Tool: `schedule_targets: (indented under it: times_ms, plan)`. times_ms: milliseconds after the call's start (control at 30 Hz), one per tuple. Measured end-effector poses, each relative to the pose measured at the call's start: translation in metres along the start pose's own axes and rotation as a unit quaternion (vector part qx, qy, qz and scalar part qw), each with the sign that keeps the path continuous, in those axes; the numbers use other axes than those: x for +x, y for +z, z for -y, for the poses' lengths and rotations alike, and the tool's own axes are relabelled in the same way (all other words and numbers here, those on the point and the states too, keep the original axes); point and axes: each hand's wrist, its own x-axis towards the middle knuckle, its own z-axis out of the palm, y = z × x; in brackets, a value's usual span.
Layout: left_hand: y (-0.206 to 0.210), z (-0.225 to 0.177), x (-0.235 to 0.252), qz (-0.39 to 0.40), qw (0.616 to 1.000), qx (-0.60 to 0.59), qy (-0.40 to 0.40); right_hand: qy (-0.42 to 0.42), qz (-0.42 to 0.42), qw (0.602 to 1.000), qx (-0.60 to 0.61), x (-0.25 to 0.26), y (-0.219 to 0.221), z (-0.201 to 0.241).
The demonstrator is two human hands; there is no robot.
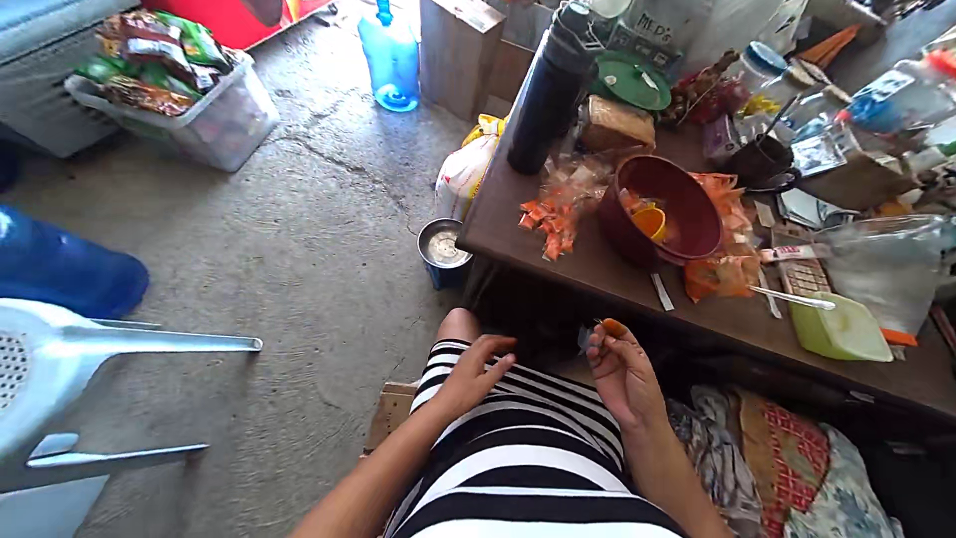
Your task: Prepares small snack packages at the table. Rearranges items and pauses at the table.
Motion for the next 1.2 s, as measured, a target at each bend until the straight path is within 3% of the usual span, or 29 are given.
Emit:
schedule_targets:
  times_ms: [100,233,433,533,633,767,867,1000,1200]
  plan:
    - [0.023,-0.037,0.024,0.064,0.976,-0.208,0.024,0.021,0.021,0.999,0.039,-0.004,-0.001,0.007]
    - [0.04,-0.059,0.035,0.111,0.948,-0.296,0.032,0.021,0.039,0.997,0.061,-0.01,-0.009,0.011]
    - [0.048,-0.07,0.033,0.142,0.931,-0.335,0.041,0.011,0.035,0.997,0.067,-0.011,-0.019,0.014]
    - [0.051,-0.064,0.033,0.147,0.945,-0.286,0.063,0.017,0.035,0.997,0.073,-0.01,-0.018,0.012]
    - [0.056,-0.067,0.033,0.164,0.942,-0.292,-0.008,0.029,0.045,0.996,0.069,-0.009,-0.016,0.01]
    - [0.057,-0.066,0.034,0.203,0.874,-0.427,-0.11,0.041,0.077,0.996,0.029,-0.01,-0.018,0.005]
    - [0.054,-0.055,0.036,0.183,0.849,-0.486,-0.098,0.036,0.093,0.995,0.019,-0.009,-0.019,0.002]
    - [0.045,-0.057,0.033,0.094,0.868,-0.48,-0.088,0.026,0.085,0.996,0.007,-0.009,-0.022,0.001]
    - [0.036,-0.06,0.025,0.026,0.878,-0.474,-0.056,0.025,0.087,0.996,0.003,-0.009,-0.021,-0.002]
